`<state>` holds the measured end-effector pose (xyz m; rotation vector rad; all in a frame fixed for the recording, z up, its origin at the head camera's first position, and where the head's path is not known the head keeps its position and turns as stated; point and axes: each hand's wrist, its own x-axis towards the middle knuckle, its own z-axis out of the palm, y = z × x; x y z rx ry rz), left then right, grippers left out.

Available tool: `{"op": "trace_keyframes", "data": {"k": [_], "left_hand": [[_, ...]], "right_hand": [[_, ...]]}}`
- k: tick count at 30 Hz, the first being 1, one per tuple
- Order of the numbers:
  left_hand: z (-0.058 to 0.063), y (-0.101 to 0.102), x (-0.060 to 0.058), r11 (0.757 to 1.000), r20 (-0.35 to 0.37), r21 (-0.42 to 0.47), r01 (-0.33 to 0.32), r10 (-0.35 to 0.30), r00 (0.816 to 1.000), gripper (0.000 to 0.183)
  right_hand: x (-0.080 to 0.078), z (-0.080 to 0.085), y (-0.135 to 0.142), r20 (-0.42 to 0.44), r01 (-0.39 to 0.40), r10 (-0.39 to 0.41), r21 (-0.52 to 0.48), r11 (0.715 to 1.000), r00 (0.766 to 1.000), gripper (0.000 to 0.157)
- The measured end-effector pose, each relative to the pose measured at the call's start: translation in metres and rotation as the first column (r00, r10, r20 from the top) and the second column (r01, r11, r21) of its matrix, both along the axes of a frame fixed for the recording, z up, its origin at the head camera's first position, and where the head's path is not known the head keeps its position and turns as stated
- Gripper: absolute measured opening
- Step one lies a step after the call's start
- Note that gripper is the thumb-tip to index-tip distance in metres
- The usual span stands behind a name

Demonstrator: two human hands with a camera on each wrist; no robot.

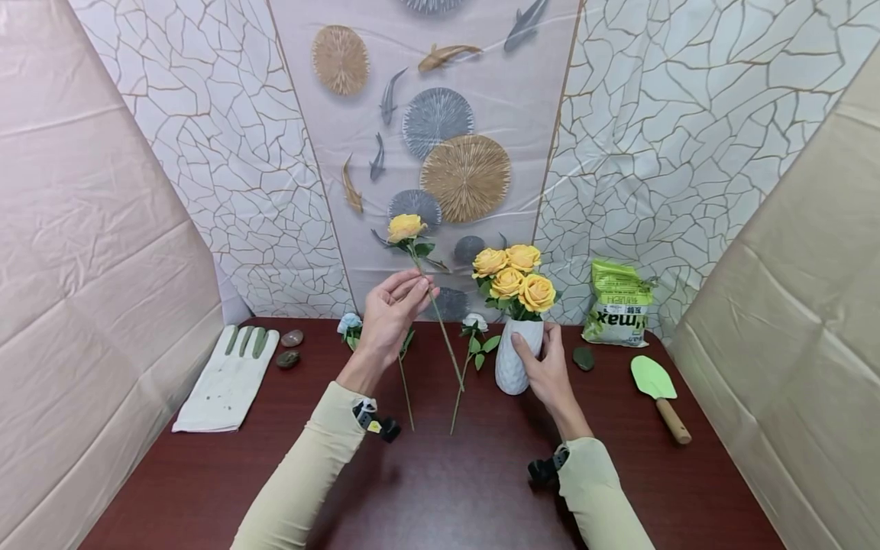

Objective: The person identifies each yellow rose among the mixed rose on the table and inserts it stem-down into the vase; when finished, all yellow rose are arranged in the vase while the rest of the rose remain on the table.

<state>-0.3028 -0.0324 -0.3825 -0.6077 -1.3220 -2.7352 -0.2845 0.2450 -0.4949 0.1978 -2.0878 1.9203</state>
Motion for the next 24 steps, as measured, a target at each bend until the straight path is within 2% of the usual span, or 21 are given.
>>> {"op": "trace_keyframes", "data": {"k": [5, 9, 12, 16, 24], "left_hand": [[0.01, 0.016, 0.001, 0.995, -0.03, 0.09, -0.035, 0.038, 0.999, 0.036], [0.012, 0.029, 0.001, 0.988, -0.048, 0.138, -0.075, 0.082, 0.995, 0.029], [0.011, 0.038, 0.002, 0.979, -0.045, 0.175, -0.104, 0.114, 0.993, 0.022], [0.007, 0.046, 0.004, 0.966, -0.038, 0.219, -0.138, 0.15, 0.988, 0.022], [0.004, 0.05, 0.004, 0.941, -0.032, 0.251, -0.225, 0.24, 0.97, 0.023]], "right_hand": [[0.001, 0.001, -0.002, -0.018, 0.015, -0.015, -0.009, 1.0, 1.0, 0.039], [0.001, -0.001, -0.002, -0.002, 0.023, -0.023, 0.002, 1.0, 1.0, 0.04], [-0.001, -0.002, 0.0, 0.01, 0.02, -0.02, 0.009, 1.0, 1.0, 0.041], [-0.003, -0.004, 0.002, 0.016, 0.015, -0.015, 0.017, 1.0, 1.0, 0.043], [-0.001, -0.003, 0.001, 0.015, 0.02, -0.021, 0.016, 1.0, 1.0, 0.041]]}}
